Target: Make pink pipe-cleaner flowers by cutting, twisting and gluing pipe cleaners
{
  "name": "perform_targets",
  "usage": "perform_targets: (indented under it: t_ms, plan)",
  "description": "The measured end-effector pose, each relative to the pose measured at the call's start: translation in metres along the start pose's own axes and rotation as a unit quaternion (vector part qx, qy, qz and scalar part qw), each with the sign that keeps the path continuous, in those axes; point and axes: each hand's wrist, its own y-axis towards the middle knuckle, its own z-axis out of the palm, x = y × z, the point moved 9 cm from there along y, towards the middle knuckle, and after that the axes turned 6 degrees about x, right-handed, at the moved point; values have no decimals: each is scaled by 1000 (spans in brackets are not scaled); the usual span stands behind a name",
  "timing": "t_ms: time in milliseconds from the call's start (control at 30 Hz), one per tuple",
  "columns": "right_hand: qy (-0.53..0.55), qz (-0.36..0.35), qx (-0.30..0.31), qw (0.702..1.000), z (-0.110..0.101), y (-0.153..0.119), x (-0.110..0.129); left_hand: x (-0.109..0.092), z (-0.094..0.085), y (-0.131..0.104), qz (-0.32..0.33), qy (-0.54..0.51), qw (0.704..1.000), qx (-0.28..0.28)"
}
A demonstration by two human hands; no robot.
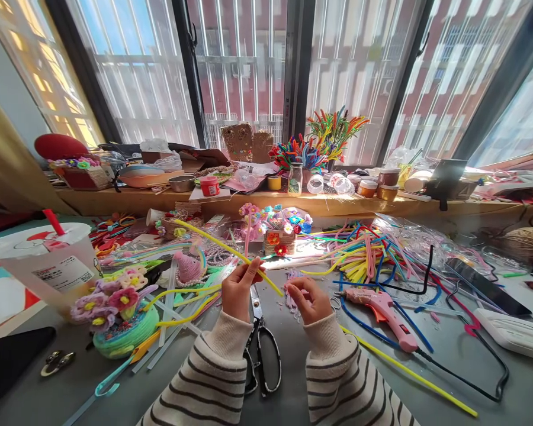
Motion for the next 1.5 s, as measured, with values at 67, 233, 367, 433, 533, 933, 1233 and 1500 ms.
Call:
perform_targets:
  t_ms: [67, 233, 367, 433, 533, 933, 1233, 1500]
  plan:
    - [33, 14, 29, 999, 9, -1, -1, 4, 1, 0, -8, -13, 1000, 0]
    - [22, 29, 10, 999, 7, -2, -3, 15, 11, -3, -26, -24, 998, 44]
    - [61, 63, -11, 996, 2, -2, -12, 24, 31, -10, -42, 10, 989, 139]
    - [103, 81, -15, 991, 2, -2, -17, 26, 33, -12, -41, 18, 988, 147]
    - [192, 118, -33, 974, 2, -3, -26, 30, 33, -13, -56, 14, 988, 142]
    - [450, 206, -58, 867, 14, -5, -47, 34, 47, -22, -96, 63, 969, 218]
    - [455, 239, -76, 854, 15, -8, -56, 26, 39, -19, -39, 94, 978, 182]
    - [316, 200, -88, 923, 4, -8, -52, 7, 40, -22, 78, 261, 946, 174]
